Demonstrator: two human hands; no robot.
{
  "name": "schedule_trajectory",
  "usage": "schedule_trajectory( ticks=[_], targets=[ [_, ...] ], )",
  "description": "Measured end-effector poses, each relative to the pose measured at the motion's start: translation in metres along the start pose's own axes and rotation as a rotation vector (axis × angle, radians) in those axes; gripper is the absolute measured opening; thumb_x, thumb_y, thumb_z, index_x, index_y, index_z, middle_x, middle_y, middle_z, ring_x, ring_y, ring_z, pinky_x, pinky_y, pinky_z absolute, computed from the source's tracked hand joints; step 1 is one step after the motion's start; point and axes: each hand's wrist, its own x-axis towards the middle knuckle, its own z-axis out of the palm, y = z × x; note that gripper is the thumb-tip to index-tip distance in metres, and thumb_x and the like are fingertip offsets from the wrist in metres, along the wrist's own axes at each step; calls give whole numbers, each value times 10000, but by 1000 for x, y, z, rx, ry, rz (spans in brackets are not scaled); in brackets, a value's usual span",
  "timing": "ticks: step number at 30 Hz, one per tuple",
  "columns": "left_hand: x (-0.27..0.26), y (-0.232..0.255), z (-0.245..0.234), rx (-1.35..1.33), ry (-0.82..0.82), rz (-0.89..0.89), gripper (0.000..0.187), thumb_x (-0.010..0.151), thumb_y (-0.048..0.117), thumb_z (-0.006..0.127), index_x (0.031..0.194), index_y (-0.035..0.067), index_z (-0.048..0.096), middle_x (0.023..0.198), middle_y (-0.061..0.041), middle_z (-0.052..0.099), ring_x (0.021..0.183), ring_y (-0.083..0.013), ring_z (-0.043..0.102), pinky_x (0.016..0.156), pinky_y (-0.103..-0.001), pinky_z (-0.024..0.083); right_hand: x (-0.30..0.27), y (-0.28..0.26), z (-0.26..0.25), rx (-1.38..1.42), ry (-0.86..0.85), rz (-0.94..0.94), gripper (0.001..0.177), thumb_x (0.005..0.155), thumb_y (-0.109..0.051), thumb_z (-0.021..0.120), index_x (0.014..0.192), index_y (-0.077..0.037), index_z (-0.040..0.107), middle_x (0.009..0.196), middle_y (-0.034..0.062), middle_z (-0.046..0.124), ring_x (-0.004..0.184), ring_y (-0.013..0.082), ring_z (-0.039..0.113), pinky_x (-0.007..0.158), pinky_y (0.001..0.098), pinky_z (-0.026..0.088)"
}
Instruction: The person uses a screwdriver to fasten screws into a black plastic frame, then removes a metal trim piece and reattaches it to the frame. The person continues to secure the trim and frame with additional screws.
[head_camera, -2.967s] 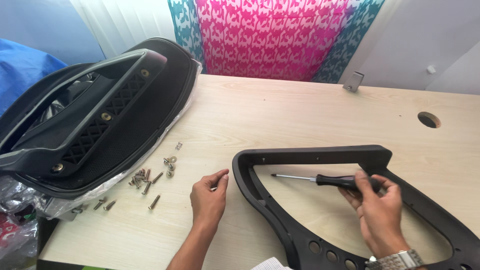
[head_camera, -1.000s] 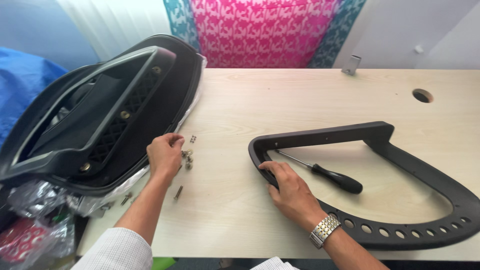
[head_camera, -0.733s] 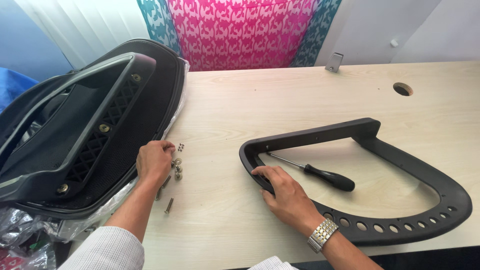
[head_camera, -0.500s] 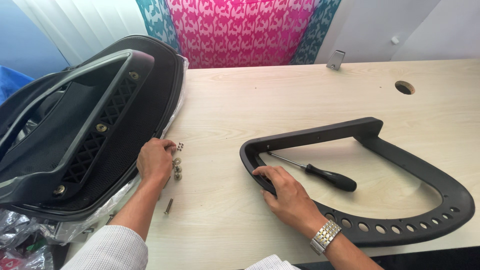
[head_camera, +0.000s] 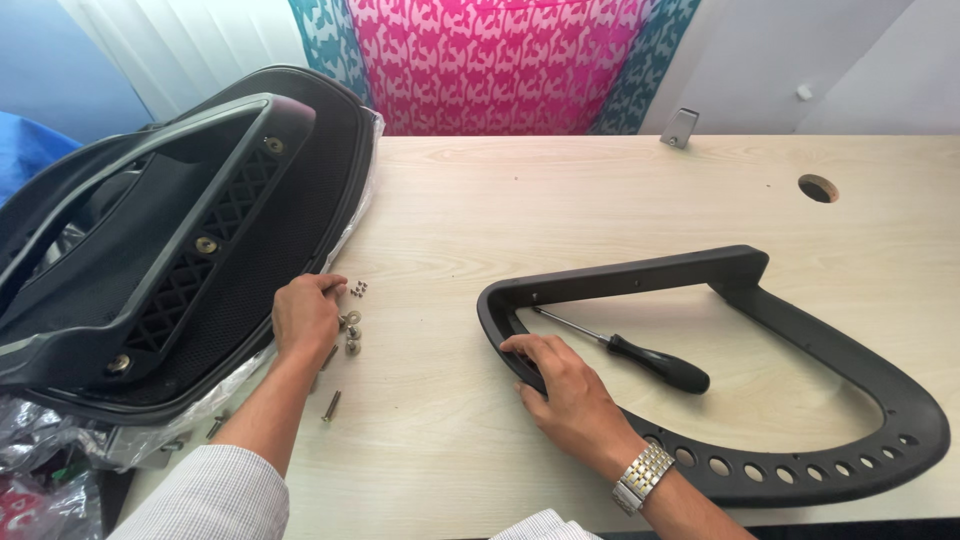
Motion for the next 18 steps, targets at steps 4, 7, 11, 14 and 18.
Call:
schedule_trajectory(
  ticks=[4,7,11,14,18],
  targets=[
    [-10,3,-6,-134,77,-17,194,971,169,652,1091,90,783,1088,-152,744,971,-302,717,896,-423,541,-1,-2,0,-6,-16,83,576,864,-92,659,1413,-180,509,1348,62,581,1258,218,603,1067,388,505],
    [-22,13,-5,-130,246,160,207,971,159,660,1093,27,763,1083,-179,740,954,-296,724,889,-402,557,0,2,1,-20,-20,166,736,819,-54,660,1500,-157,401,1322,87,577,1230,251,595,1045,412,490],
    [-57,44,18,-298,218,234,220,927,84,642,1123,14,715,1113,-149,738,998,-233,723,927,-368,588,2,12,5,-112,13,33,613,800,-64,649,1393,-76,494,1240,118,605,1210,284,572,1040,426,462],
    [-98,62,28,-268,162,213,236,902,94,656,1104,-14,713,1099,-176,725,1011,-272,709,934,-385,554,3,17,10,-164,9,-15,580,810,-75,628,1380,-76,522,1210,115,607,1191,286,562,1024,438,464],
    [-131,67,27,-214,163,248,233,903,94,641,1091,-31,699,1097,-181,708,1060,-314,671,943,-409,519,3,21,12,-178,20,-39,580,813,-67,610,1386,-72,518,1203,123,602,1186,290,561,1011,444,472]
  ],
)
